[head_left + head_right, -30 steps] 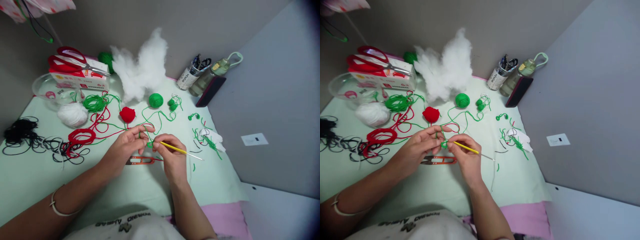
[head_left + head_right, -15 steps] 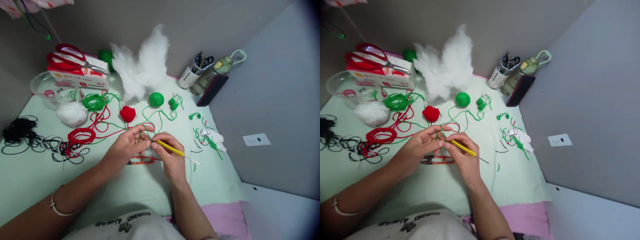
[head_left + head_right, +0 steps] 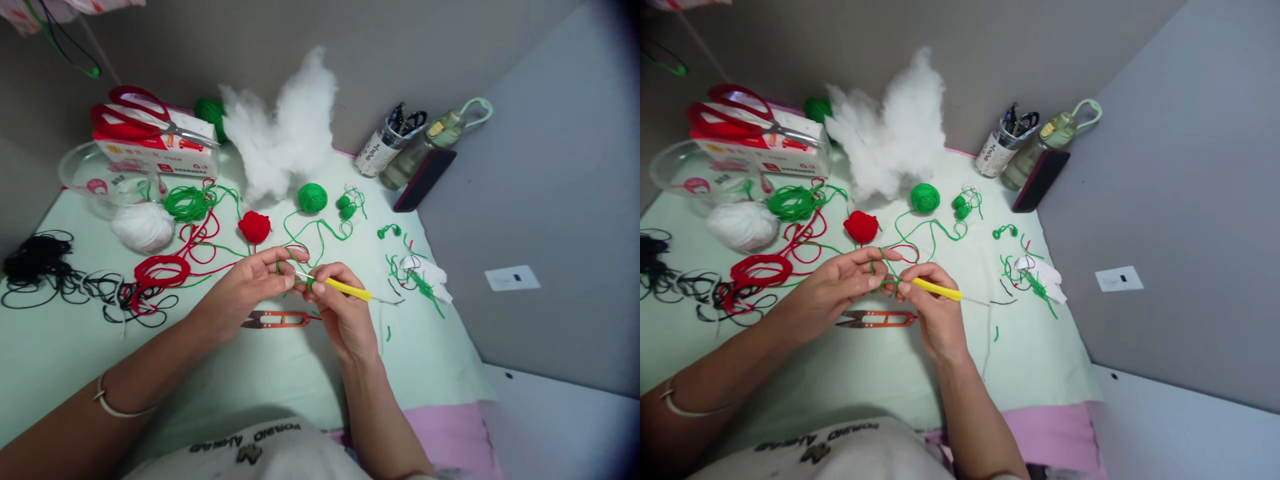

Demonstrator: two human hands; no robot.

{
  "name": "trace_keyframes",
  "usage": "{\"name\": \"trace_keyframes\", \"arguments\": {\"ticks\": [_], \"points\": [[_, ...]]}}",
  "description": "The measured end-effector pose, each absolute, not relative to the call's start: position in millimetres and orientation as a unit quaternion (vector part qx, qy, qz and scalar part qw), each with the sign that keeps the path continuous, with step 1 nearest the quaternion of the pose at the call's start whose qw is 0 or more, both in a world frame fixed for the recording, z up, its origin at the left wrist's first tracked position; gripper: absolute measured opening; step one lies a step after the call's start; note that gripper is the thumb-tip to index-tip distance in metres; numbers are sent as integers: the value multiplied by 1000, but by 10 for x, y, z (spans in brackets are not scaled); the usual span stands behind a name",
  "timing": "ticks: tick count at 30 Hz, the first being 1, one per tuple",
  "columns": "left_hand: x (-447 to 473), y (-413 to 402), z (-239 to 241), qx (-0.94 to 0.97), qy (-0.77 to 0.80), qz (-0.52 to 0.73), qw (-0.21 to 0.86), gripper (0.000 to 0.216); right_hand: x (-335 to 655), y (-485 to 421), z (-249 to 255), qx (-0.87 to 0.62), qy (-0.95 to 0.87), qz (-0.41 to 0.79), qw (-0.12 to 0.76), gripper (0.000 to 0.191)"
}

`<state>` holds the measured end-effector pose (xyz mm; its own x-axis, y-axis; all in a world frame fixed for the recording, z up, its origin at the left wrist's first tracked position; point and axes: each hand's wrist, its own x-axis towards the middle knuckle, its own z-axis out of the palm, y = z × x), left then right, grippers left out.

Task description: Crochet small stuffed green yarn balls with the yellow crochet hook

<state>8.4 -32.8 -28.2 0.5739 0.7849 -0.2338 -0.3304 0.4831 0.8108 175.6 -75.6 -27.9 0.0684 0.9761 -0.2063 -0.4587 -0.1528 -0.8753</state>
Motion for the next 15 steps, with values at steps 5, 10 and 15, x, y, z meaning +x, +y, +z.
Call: {"name": "trace_keyframes", "arguments": {"ticks": [5, 10, 15], "points": [[133, -384, -273, 375, 321, 366, 789, 28, 1757, -777, -311, -474, -331, 557, 596, 10], [193, -438, -302, 369, 345, 403, 763, 26, 1727, -794, -315, -462, -359, 548, 598, 10], [224, -497, -276, 365, 366, 431, 740, 35, 1713, -809, -325, -449, -371, 545, 603, 9]]}}
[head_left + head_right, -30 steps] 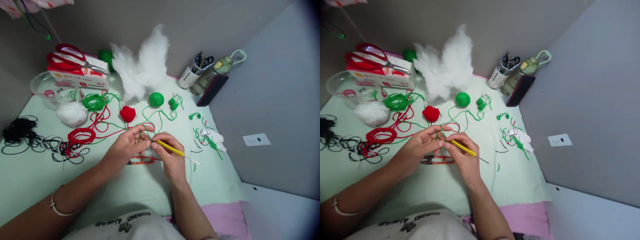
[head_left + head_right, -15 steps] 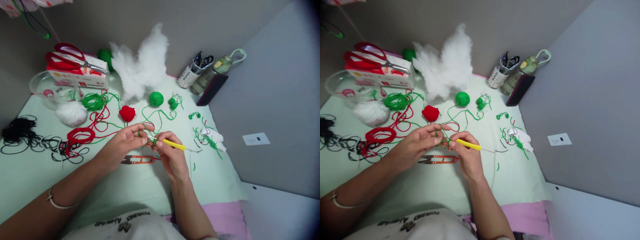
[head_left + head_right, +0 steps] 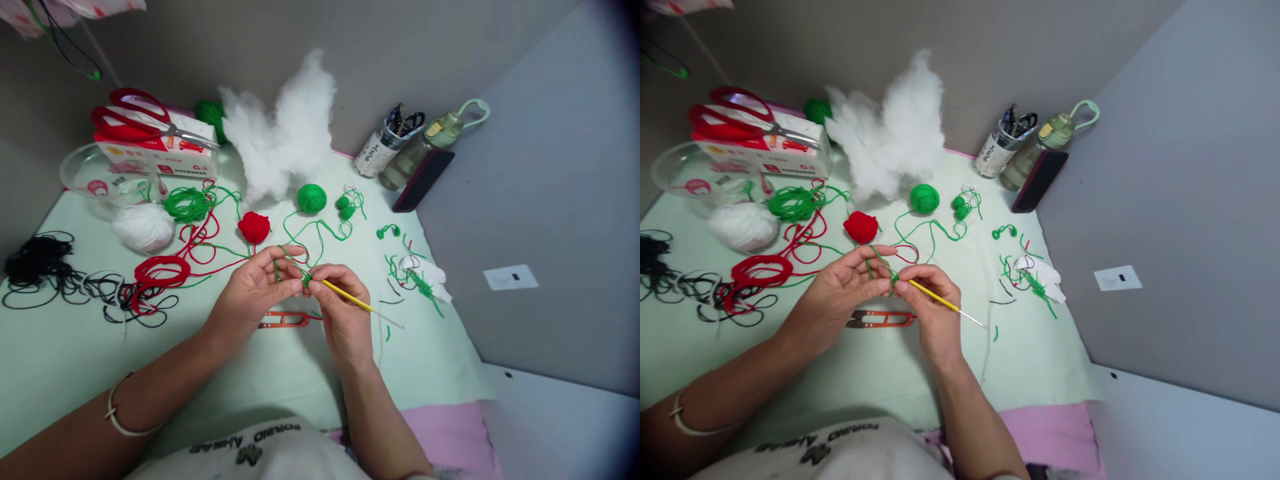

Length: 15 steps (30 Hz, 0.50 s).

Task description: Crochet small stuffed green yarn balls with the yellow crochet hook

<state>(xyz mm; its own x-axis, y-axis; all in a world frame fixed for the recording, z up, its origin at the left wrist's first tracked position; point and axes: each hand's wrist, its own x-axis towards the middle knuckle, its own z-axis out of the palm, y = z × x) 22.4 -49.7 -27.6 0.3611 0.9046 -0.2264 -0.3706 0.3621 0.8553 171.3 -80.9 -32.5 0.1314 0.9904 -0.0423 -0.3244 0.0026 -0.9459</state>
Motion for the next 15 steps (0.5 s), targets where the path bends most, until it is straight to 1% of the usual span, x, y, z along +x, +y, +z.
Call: {"name": "trace_keyframes", "arguments": {"ticks": [7, 11, 15], "points": [[268, -545, -249, 376, 384, 437, 721, 32, 1689, -824, -368, -479, -385, 496, 614, 8], [281, -571, -269, 357, 376, 439, 734, 35, 1668, -825, -381, -476, -390, 484, 622, 8], [288, -590, -276, 332, 368, 431, 754, 34, 1649, -826, -381, -476, -395, 471, 629, 8]]}}
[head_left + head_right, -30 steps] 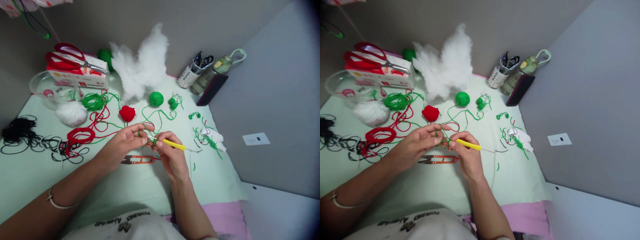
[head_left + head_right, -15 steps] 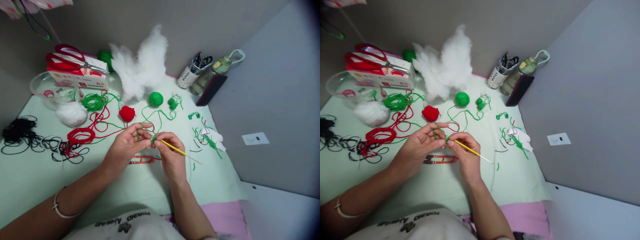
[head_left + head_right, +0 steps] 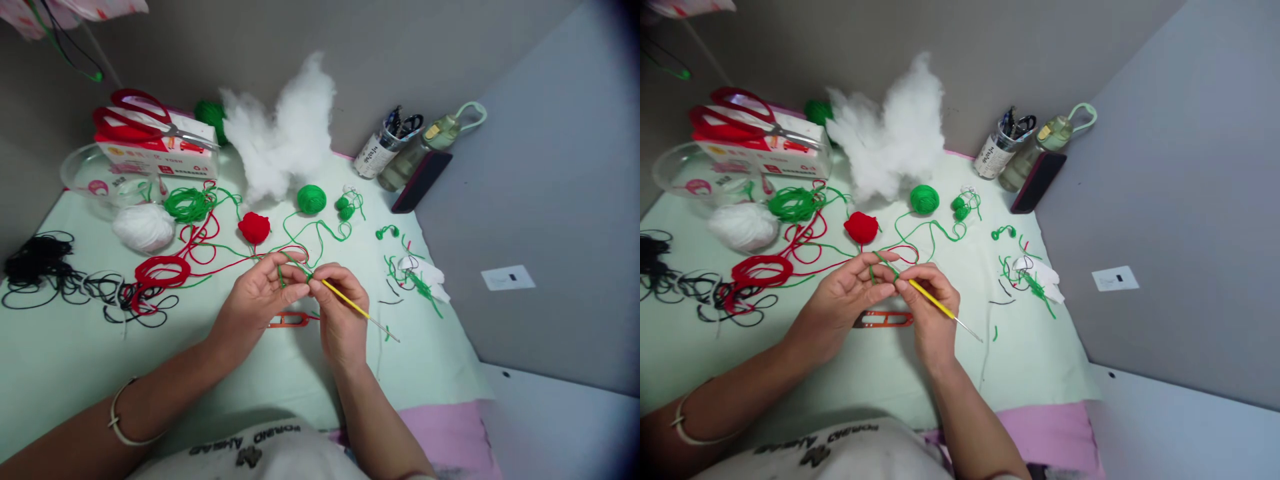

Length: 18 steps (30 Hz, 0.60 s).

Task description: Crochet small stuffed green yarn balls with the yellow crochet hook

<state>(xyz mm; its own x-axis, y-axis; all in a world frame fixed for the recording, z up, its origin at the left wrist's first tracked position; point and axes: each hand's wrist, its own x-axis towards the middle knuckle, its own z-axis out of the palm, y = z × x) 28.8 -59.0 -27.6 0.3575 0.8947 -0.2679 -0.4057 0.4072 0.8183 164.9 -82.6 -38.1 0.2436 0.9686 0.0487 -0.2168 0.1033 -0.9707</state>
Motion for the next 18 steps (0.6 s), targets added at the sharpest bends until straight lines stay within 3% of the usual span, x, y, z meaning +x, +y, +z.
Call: {"name": "trace_keyframes", "arguments": {"ticks": [5, 9, 18], "points": [[290, -564, -252, 294, 363, 414, 781, 28, 1637, -848, -354, -488, -412, 466, 611, 5], [266, -538, -204, 289, 354, 411, 789, 27, 1663, -865, -323, -465, -405, 503, 606, 13], [213, -557, -191, 343, 375, 405, 760, 48, 1711, -834, -310, -466, -380, 487, 633, 15]]}}
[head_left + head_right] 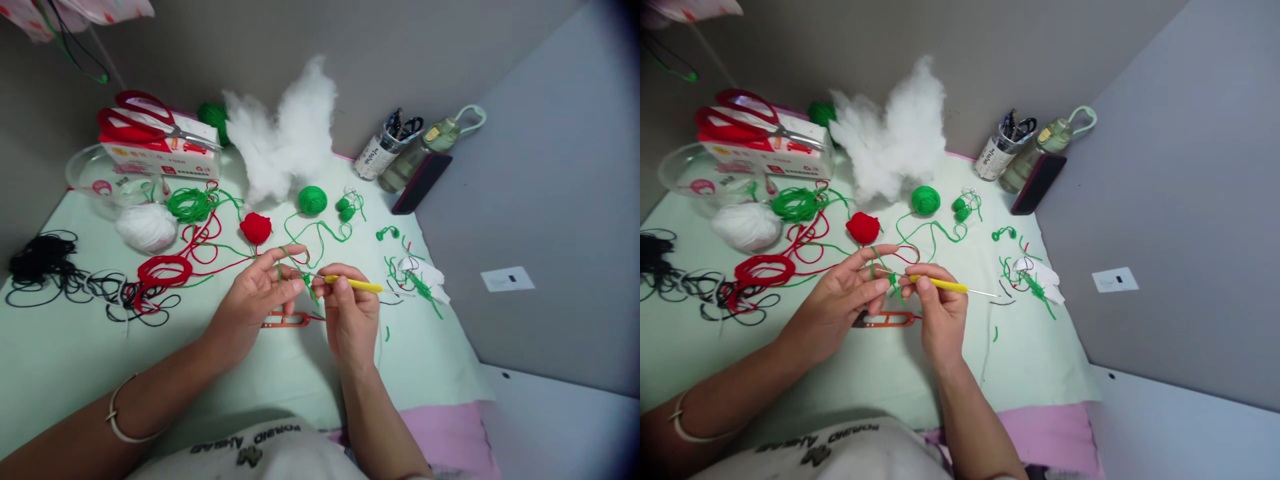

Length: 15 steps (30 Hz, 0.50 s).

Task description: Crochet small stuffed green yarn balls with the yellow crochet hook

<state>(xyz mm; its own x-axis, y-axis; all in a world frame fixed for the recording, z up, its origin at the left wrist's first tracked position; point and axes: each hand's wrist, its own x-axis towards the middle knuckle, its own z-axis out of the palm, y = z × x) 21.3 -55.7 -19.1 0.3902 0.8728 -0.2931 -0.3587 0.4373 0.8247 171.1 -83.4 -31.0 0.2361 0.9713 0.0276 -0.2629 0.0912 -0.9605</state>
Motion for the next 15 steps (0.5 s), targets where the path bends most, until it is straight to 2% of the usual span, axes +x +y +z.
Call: {"name": "trace_keyframes", "arguments": {"ticks": [4, 8, 12, 15], "points": [[216, -574, -177, 353, 382, 411, 749, 54, 1713, -863, -270, -489, -463, 409, 615, 7], [237, -582, -152, 331, 379, 420, 756, 53, 1686, -902, -245, -501, -562, 280, 596, 20], [232, -572, -128, 309, 366, 387, 787, 50, 1699, -880, -257, -472, -495, 387, 618, 12], [207, -558, -107, 308, 358, 372, 799, 47, 1735, -846, -234, -448, -435, 473, 622, 14]]}}
